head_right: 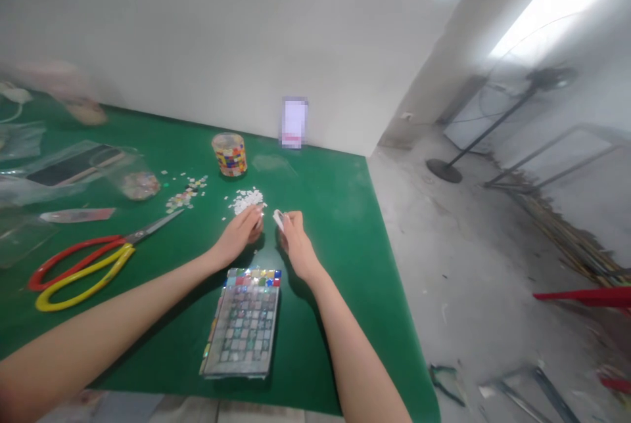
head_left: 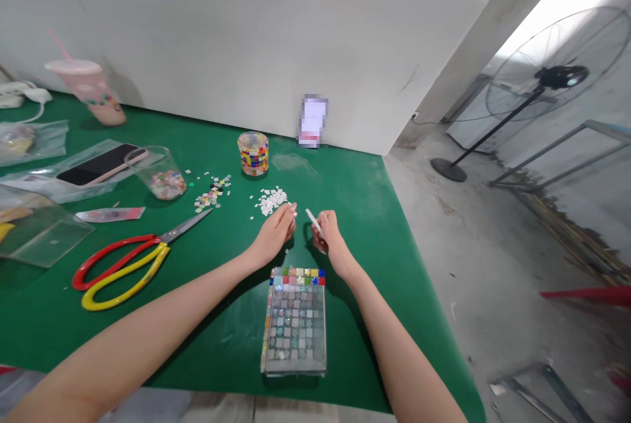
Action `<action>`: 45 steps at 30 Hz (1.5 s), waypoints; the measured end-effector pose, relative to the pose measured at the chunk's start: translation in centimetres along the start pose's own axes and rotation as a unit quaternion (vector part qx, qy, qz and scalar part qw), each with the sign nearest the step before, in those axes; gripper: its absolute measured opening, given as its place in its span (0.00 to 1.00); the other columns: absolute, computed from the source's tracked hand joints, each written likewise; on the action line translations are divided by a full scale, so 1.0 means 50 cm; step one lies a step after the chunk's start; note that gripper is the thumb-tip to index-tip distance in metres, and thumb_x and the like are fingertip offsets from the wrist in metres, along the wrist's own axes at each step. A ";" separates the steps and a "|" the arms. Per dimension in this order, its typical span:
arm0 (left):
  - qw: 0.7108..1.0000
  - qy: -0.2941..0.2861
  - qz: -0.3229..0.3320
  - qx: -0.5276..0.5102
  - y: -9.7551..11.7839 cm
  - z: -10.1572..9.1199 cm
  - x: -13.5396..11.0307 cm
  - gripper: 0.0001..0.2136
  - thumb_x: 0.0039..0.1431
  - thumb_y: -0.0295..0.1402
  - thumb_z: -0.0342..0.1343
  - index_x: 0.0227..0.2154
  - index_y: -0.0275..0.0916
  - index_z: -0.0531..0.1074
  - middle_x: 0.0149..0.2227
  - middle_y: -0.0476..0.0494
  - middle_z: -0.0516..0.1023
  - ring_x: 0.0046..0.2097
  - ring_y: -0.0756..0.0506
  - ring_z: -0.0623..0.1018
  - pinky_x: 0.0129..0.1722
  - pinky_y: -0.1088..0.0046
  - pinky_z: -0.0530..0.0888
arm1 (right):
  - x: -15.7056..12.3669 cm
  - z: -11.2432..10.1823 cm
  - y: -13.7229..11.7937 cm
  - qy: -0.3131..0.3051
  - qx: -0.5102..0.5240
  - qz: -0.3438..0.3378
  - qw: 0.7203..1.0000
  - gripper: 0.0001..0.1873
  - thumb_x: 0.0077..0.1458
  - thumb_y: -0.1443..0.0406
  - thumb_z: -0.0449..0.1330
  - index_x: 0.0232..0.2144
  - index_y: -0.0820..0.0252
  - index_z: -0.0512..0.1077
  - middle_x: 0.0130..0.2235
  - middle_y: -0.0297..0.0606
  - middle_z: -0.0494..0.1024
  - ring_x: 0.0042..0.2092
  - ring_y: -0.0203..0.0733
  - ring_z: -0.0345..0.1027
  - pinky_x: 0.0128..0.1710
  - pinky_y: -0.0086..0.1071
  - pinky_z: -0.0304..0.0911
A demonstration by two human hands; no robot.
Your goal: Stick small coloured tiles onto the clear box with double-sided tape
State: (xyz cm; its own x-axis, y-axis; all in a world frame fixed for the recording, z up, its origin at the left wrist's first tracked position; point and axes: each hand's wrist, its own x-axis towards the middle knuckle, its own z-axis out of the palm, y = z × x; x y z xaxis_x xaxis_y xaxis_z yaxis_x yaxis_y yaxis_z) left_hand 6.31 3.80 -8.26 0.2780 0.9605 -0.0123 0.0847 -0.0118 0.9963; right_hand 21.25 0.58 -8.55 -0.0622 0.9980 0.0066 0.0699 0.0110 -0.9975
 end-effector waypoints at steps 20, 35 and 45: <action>0.995 -0.027 0.041 0.087 0.010 0.005 -0.014 0.20 0.64 0.52 0.41 0.25 0.43 0.55 0.21 0.54 0.57 0.24 0.49 0.60 0.25 0.71 0.60 | -0.004 -0.007 -0.020 0.068 -0.051 -0.055 0.995 0.17 0.55 0.52 0.59 0.25 0.55 0.60 0.21 0.24 0.61 0.22 0.31 0.55 0.23 0.27 0.51; 0.995 -0.060 0.045 0.066 0.011 0.011 -0.018 0.19 0.65 0.49 0.41 0.25 0.42 0.55 0.20 0.56 0.55 0.22 0.51 0.57 0.24 0.73 0.58 | -0.007 -0.014 -0.022 0.072 -0.098 -0.040 0.992 0.16 0.52 0.55 0.61 0.23 0.55 0.60 0.19 0.24 0.62 0.21 0.32 0.54 0.23 0.28 0.50; 0.992 -0.055 0.047 0.100 0.011 0.009 -0.022 0.16 0.67 0.42 0.40 0.24 0.42 0.56 0.19 0.56 0.57 0.22 0.51 0.60 0.25 0.73 0.60 | -0.004 -0.020 -0.011 0.089 -0.133 -0.028 0.987 0.12 0.50 0.59 0.61 0.23 0.55 0.61 0.21 0.27 0.68 0.23 0.34 0.60 0.23 0.28 0.51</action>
State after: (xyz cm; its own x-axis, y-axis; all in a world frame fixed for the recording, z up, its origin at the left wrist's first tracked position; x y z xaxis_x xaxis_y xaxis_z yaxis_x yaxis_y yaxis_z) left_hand 6.48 2.63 -7.75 0.3964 0.9161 0.0603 0.2377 -0.1659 0.9571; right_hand 22.21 0.43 -7.92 0.1001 0.9903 0.0967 0.3319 0.0584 -0.9415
